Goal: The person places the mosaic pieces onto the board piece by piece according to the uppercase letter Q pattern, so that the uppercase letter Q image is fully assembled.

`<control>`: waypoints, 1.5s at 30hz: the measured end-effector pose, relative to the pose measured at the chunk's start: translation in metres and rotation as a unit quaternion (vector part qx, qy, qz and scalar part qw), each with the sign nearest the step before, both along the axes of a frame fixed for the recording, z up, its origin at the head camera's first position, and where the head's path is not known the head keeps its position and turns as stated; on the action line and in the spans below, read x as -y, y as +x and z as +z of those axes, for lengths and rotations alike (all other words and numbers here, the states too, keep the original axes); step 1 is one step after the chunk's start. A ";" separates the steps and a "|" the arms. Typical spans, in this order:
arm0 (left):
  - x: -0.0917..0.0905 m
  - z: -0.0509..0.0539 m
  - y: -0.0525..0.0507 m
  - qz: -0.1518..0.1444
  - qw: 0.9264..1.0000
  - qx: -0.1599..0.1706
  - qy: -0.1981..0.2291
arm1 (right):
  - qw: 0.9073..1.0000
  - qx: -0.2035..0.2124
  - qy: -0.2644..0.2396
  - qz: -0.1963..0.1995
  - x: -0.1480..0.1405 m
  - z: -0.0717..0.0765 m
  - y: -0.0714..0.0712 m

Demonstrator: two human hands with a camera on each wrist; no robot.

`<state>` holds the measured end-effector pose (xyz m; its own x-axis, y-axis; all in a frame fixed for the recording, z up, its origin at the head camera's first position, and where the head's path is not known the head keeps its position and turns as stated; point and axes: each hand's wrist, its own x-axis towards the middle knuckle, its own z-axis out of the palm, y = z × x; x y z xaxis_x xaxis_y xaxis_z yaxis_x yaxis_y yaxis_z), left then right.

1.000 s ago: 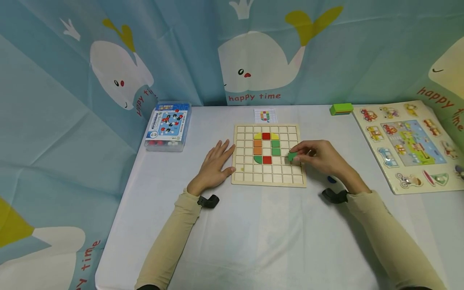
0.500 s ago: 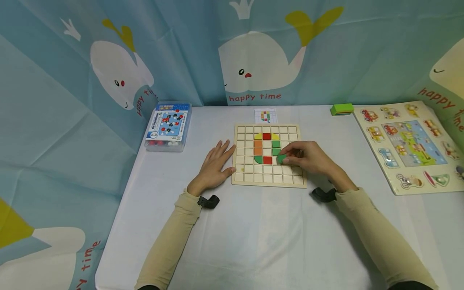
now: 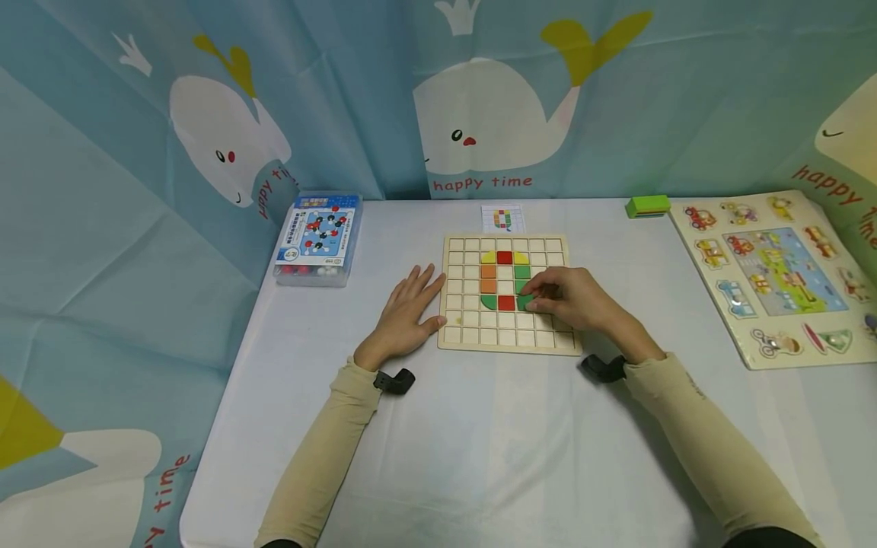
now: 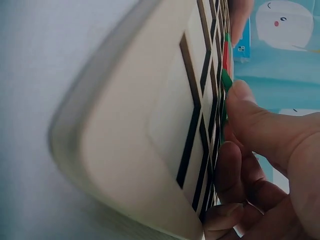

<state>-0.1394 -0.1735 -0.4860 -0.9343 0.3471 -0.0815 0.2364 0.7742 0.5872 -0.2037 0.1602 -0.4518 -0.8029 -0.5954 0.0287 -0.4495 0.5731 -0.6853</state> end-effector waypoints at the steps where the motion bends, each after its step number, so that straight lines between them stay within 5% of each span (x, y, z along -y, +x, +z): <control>1: 0.000 0.000 0.000 0.000 1.000 0.000 0.001 | 1.000 -0.001 -0.003 0.003 0.000 0.000 0.000; 45: 0.001 -0.002 0.000 -0.006 1.000 -0.008 0.006 | 0.999 -0.024 0.033 -0.011 0.002 0.001 0.001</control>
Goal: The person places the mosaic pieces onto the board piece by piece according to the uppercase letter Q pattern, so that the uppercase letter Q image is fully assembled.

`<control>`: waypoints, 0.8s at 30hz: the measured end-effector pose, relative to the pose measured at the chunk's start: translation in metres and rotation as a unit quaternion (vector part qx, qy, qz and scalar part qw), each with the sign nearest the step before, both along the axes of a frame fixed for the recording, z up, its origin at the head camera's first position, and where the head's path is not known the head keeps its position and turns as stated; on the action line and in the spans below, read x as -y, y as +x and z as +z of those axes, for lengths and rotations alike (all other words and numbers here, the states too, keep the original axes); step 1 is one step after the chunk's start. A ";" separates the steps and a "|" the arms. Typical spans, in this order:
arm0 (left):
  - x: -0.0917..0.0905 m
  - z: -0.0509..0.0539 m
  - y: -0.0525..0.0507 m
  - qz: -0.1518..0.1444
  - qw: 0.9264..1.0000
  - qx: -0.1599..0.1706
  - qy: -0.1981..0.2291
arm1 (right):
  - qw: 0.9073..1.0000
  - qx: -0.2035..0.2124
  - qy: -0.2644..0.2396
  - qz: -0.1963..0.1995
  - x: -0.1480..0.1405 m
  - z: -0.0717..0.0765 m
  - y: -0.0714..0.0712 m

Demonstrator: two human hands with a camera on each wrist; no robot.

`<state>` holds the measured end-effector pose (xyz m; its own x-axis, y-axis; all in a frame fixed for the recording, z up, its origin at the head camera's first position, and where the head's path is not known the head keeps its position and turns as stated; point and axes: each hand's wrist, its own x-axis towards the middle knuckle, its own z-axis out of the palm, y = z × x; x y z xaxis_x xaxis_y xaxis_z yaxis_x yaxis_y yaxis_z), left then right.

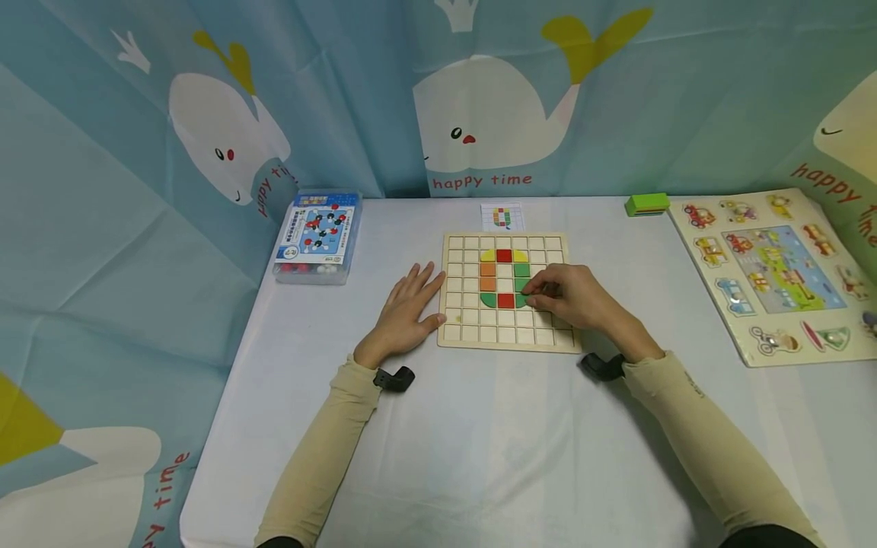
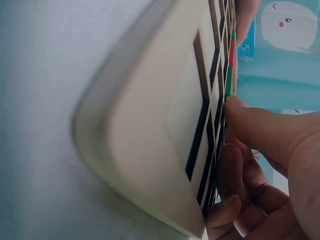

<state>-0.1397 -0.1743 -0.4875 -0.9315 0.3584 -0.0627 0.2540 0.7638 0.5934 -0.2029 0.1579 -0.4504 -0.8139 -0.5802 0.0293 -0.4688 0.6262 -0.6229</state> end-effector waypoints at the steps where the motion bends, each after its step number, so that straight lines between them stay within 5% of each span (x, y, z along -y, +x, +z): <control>1: 0.000 0.000 0.000 0.000 1.000 0.000 -0.001 | 1.000 -0.002 -0.001 0.001 0.000 0.000 0.000; 17: 0.000 0.001 0.000 -0.002 1.000 0.002 -0.001 | 0.996 -0.080 -0.005 -0.039 -0.053 0.007 0.021; 24: 0.000 0.001 0.001 0.000 1.000 -0.001 -0.002 | 0.995 -0.061 0.011 -0.078 -0.090 0.009 0.035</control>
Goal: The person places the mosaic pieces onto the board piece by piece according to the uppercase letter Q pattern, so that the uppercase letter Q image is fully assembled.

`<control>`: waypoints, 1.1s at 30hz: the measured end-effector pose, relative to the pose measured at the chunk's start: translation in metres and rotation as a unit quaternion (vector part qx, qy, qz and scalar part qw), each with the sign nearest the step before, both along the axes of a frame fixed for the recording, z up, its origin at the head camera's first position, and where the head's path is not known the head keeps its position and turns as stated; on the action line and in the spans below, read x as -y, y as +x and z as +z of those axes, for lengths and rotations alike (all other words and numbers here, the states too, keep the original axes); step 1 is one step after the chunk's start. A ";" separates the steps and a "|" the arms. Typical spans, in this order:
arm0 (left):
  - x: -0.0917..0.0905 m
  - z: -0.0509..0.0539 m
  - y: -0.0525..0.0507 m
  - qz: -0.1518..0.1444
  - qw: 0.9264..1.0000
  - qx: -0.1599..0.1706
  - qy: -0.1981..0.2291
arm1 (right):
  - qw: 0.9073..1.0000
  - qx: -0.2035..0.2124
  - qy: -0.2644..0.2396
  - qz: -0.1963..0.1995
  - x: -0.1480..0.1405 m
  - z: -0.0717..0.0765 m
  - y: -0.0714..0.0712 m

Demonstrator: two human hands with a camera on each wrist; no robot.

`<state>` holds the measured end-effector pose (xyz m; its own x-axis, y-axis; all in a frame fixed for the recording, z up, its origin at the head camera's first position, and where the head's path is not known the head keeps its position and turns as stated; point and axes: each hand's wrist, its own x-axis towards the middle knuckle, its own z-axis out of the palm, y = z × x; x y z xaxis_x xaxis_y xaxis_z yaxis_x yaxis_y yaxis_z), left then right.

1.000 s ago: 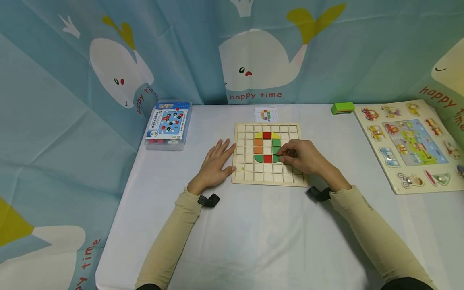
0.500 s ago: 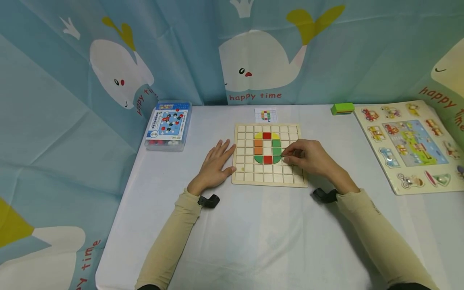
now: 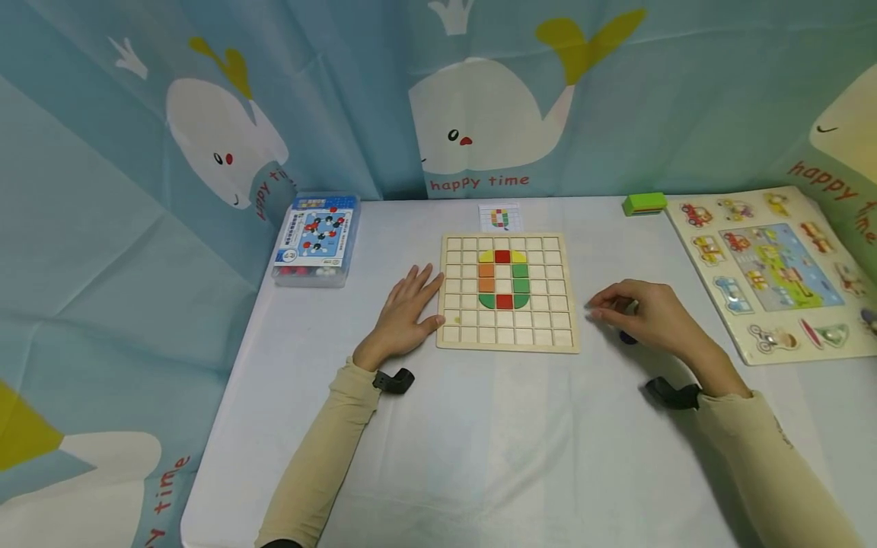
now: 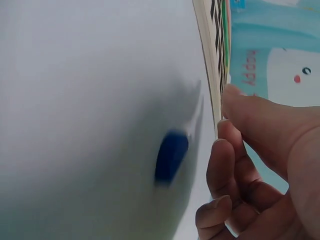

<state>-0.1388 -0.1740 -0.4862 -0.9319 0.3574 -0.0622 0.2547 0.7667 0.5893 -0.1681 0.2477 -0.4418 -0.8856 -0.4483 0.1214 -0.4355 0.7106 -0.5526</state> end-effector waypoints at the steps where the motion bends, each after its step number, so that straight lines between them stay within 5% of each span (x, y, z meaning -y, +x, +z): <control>1: 0.000 0.000 0.000 0.000 1.000 0.000 0.002 | 1.000 0.002 0.002 -0.004 -0.005 0.000 0.002; 16: 0.001 -0.001 0.000 -0.002 1.000 0.006 0.004 | 0.994 0.071 0.075 -0.033 -0.042 0.005 0.023; 33: 0.000 -0.001 -0.001 -0.002 1.000 0.003 -0.001 | 0.996 0.048 0.069 -0.034 -0.037 -0.003 0.033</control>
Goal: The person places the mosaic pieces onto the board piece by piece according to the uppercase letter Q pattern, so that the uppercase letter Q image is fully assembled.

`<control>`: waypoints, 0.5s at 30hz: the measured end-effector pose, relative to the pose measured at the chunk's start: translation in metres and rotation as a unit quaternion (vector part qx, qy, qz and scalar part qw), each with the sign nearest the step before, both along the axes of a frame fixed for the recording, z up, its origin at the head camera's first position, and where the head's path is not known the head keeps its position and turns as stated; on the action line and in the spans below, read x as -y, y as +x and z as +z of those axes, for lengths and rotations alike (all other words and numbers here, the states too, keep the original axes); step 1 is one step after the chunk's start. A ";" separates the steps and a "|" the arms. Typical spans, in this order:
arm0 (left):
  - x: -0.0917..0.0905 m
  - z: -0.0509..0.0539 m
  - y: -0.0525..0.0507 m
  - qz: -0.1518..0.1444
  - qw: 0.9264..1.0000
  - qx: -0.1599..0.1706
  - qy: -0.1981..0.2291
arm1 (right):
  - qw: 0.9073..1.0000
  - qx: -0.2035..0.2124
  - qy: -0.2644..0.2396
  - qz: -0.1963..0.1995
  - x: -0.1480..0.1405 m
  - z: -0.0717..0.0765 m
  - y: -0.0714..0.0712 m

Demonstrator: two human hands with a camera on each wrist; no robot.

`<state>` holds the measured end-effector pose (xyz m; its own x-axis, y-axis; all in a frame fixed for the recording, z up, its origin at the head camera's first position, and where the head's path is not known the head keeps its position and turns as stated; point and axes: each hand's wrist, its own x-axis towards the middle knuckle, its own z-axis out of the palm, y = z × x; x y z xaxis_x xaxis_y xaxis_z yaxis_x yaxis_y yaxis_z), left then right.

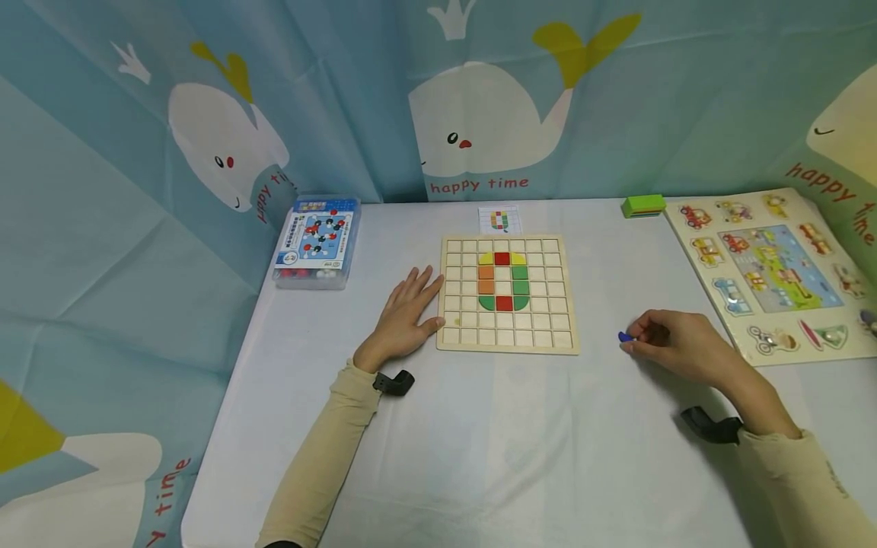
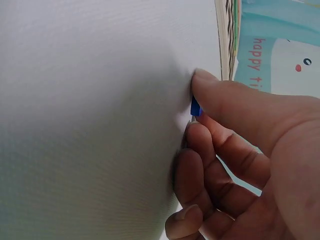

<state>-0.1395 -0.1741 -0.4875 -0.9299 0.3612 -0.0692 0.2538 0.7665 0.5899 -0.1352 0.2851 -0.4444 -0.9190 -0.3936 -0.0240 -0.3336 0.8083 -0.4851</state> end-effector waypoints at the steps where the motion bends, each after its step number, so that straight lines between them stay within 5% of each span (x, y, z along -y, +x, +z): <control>1: 0.000 0.000 0.000 0.000 1.000 0.000 0.001 | 1.000 0.002 0.001 -0.002 0.000 0.000 0.000; 15: 0.000 0.000 0.000 -0.002 1.000 -0.004 0.001 | 1.000 0.006 0.003 0.003 0.008 0.000 0.000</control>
<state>-0.1393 -0.1740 -0.4877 -0.9291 0.3647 -0.0613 0.2610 0.7641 0.5899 -0.1356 0.2768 -0.4446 -0.9162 -0.3991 -0.0366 -0.3332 0.8091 -0.4841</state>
